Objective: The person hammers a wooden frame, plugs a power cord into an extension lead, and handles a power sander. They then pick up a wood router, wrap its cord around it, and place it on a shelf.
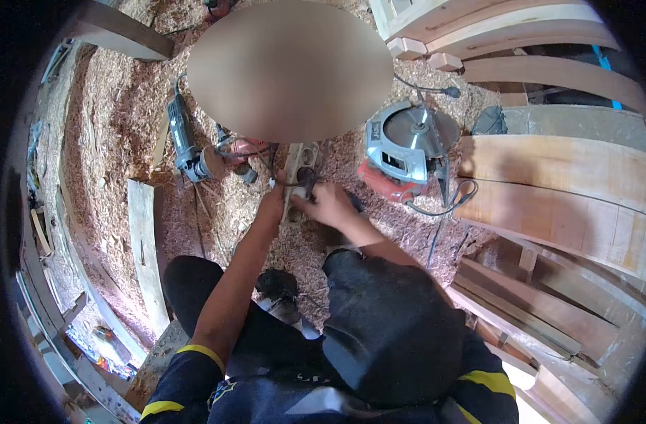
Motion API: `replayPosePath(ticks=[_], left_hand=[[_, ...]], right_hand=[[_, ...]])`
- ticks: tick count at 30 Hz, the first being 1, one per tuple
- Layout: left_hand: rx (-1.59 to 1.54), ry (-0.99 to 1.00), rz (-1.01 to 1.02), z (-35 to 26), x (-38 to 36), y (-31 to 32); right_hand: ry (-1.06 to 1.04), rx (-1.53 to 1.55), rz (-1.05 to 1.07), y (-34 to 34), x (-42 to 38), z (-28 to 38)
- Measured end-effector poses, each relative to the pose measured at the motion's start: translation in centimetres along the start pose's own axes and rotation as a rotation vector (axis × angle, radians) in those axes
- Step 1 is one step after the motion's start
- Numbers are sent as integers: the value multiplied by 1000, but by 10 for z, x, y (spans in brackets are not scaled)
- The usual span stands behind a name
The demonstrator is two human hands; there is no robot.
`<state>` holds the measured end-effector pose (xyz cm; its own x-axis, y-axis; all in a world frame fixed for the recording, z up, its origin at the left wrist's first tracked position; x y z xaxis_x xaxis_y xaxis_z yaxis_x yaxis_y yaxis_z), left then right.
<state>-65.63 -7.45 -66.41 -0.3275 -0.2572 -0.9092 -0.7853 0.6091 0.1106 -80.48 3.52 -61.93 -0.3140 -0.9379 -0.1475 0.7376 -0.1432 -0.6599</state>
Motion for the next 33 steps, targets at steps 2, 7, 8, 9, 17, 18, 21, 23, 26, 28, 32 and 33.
replayPosePath(ticks=[2, 7, 8, 9, 17, 18, 21, 23, 26, 28, 32, 33], left_hand=[[128, -9, -103, -9, 1, -2], [161, 90, -147, 1, 6, -4], [121, 30, -142, -9, -2, -9], [120, 29, -141, -7, 1, -15], [698, 362, -266, 1, 14, -77], [427, 212, -161, -11, 1, -72], [327, 300, -206, 2, 3, -60], [88, 110, -120, 9, 17, -56], [-60, 43, 64, 0, -8, -45], [14, 88, 57, -7, -10, -42], [10, 192, 45, 0, -19, -27], [13, 193, 46, 3, -18, -23]], right_hand=[[-103, 104, -48, -4, 1, 4], [80, 49, 36, 16, -2, -1], [-77, 111, -81, 14, -1, 3], [-222, 173, -193, 14, -6, 5], [71, 77, -254, -9, -18, -23], [84, 233, -259, -21, -11, -46], [33, 97, 105, -8, -24, -4], [39, 155, 64, 18, -30, -2], [230, 222, 209, 31, -40, -5], [294, 360, 155, 29, -32, -8], [568, 844, 63, 15, 5, 0], [603, 829, 116, 9, 15, 7]])
Point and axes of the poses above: each hand's wrist, its own x-axis towards the middle knuckle, its own y-axis out of the palm, z = x × y, the point moved 1 cm from there along x, towards the middle knuckle, and after that the axes turned 5 degrees about -y, right-handed, at the moved point
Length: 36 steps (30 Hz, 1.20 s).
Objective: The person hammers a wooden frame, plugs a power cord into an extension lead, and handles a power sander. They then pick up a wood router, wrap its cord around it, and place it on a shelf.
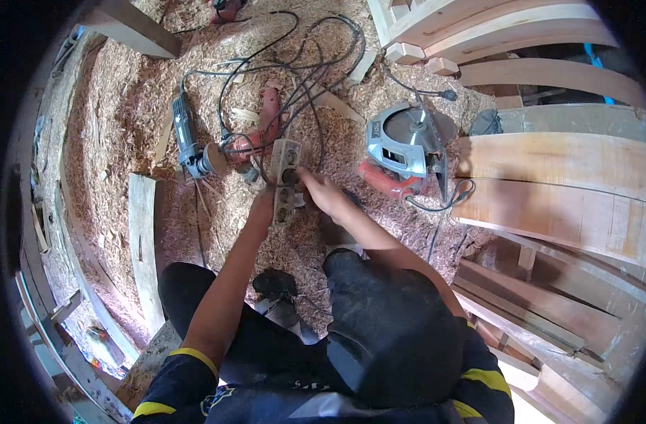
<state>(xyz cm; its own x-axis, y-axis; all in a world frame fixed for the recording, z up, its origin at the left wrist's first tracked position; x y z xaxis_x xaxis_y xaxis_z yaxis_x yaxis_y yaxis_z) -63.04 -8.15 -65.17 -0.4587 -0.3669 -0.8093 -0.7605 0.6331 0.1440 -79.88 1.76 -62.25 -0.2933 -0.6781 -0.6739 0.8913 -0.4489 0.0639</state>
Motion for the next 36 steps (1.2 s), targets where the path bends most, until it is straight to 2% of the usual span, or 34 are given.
replayPosePath(ticks=[4, 6, 8, 9, 11, 16, 18, 20, 21, 24, 26, 28, 29, 32, 35, 36], left_hand=[[4, 169, -43, 33, 21, 3], [10, 240, -60, 30, 20, -2], [5, 94, 92, 5, -3, -5], [7, 93, 89, 4, -2, -7], [-138, -110, 297, 4, 2, -8], [-61, -133, 213, 8, 14, 8], [-64, -120, 190, 6, 15, 16], [-101, -170, 158, 0, 5, 30], [-61, -83, 57, 8, 7, 32], [-127, -40, 11, 2, -6, 32], [-122, -38, 81, 0, -9, 31], [-121, -55, -7, -1, -13, 35], [-123, -37, 15, -7, -16, 36], [-86, -157, -14, -29, -35, 26], [-30, -100, -124, 10, -14, 20], [-41, -79, -118, -3, -18, 24]], right_hand=[[96, 102, 65, 11, 7, 19], [33, -41, 105, 13, 17, 10], [7, -91, 105, 13, 21, 0], [-15, -141, 98, 14, 18, 2], [38, -153, 108, 14, 10, 6], [138, -100, 150, 3, 7, 15], [298, 313, 117, -1, -6, 21], [351, 406, 68, -7, -1, 2], [388, 492, 19, -11, 2, -1], [375, 490, 29, 2, -9, 9], [367, 507, 47, -2, -12, 5], [388, 584, 59, -2, -3, 13], [418, 483, -48, 9, -7, 21], [379, 568, 156, 7, -26, 37], [454, 633, 104, 3, -4, 13], [435, 604, 50, 11, -12, 24]])
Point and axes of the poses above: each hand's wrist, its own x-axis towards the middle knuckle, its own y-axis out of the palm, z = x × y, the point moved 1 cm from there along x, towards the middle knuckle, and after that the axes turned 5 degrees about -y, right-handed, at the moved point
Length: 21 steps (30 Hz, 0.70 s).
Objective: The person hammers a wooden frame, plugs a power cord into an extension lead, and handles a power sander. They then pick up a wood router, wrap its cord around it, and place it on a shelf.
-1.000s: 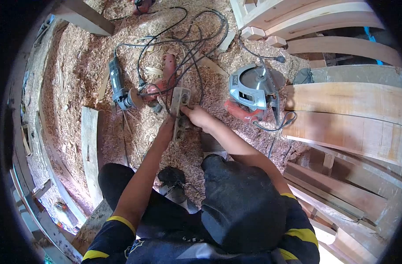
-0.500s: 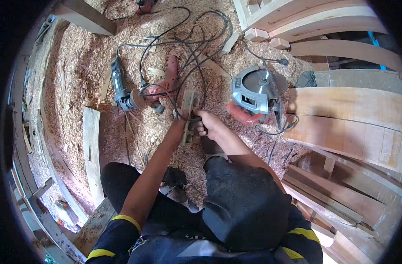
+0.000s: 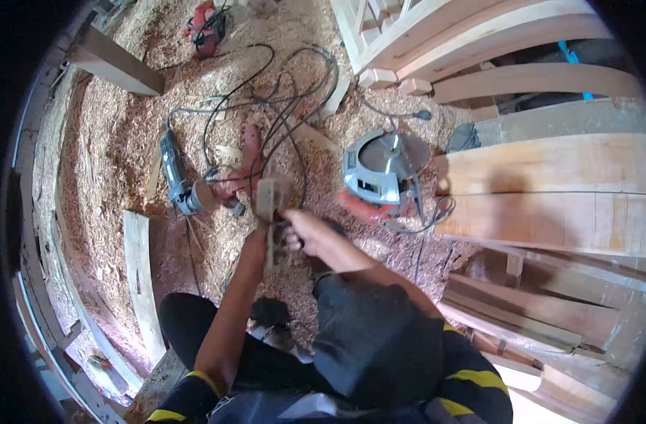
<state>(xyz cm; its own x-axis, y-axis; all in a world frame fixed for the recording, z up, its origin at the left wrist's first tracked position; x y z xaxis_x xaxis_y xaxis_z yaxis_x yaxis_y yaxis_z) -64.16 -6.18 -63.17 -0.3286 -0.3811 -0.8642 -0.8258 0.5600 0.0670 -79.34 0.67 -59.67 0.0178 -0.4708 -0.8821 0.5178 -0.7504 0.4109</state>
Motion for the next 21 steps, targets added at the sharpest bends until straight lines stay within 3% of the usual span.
replayPosePath(ticks=[2, 4, 8, 10, 12, 13, 14, 16, 19, 21], left_hand=[[-100, -42, 93, -26, -29, -1], [-36, 41, 50, -20, -27, -1], [-129, -14, 22, -20, -20, 4], [56, 171, 0, 6, 6, -9], [24, 101, -15, -3, -14, -25], [-4, 39, -25, -20, -31, -32], [-27, -18, -40, -30, -37, -42], [-5, -46, 13, -30, -23, -58], [1, -80, 112, -24, -12, -54], [17, -15, 76, -12, -10, -45]], right_hand=[[-4, -18, 130, 1, -14, 2], [-30, 19, 177, -10, -15, 4], [-8, 12, 87, 1, -23, 7], [-24, 2, 85, -1, -25, 0], [-98, 202, -93, -20, -3, 4], [-244, 169, -147, -38, 7, 8], [-246, 163, -137, -28, -7, 10], [-32, -148, 274, 10, -51, 4], [-45, -112, 295, 6, -35, 3], [-60, -118, 299, 8, -35, 4]])
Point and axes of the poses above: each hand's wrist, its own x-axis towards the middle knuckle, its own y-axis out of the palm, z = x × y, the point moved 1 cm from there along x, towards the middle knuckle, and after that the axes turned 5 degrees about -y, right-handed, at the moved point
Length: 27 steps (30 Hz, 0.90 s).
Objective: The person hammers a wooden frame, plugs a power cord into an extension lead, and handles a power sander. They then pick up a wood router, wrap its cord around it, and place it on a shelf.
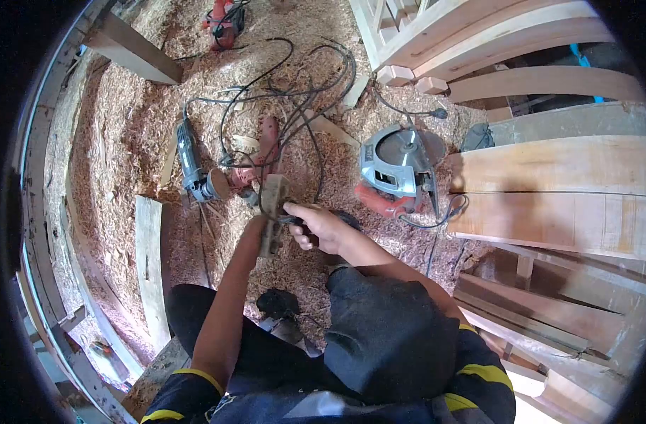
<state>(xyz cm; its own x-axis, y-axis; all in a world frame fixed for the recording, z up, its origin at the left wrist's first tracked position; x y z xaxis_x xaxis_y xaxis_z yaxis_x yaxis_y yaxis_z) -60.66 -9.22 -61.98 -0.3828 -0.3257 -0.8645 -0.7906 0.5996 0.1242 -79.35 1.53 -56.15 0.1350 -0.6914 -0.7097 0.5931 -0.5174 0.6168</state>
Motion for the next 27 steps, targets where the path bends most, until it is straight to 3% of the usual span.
replayPosePath(ticks=[3, 5, 6, 7, 8, 9, 11, 12, 15, 17, 19, 21, 23, 27], left_hand=[[128, 148, -116, 35, 22, 8], [-24, 236, -65, 48, 12, 37], [-25, 225, -69, 47, 2, 41], [58, 211, 166, 40, -12, 45], [139, 205, 401, 34, -19, 47], [138, 207, 398, 37, -18, 44], [541, 373, 31, 45, -11, 37], [677, 428, -115, 34, -14, 35], [731, 448, -293, 27, -2, 17], [740, 483, -323, 23, 7, 6], [710, 567, -494, 32, 28, -1], [654, 623, -469, 33, 44, -2], [649, 897, -471, 23, 50, 7], [660, 1050, -361, 21, 62, 9]], right_hand=[[-54, -234, 64, 14, -7, 15], [-650, -321, 165, 30, -13, 31], [-652, -148, 229, 45, -31, 48], [-652, 27, 290, 54, -47, 62], [-763, -34, 284, 45, -42, 59], [-762, -35, 288, 37, -37, 53], [-834, -454, -29, 20, -26, 41], [-752, -422, -67, 14, -23, 31], [-589, -384, -103, 1, -16, 15], [-609, -427, -128, -1, -12, 13], [-584, -459, -201, -7, -6, 11], [-585, -489, -211, -7, -3, 9], [-585, -515, -223, -8, 0, 6], [-619, -508, -209, -12, 3, 4]])
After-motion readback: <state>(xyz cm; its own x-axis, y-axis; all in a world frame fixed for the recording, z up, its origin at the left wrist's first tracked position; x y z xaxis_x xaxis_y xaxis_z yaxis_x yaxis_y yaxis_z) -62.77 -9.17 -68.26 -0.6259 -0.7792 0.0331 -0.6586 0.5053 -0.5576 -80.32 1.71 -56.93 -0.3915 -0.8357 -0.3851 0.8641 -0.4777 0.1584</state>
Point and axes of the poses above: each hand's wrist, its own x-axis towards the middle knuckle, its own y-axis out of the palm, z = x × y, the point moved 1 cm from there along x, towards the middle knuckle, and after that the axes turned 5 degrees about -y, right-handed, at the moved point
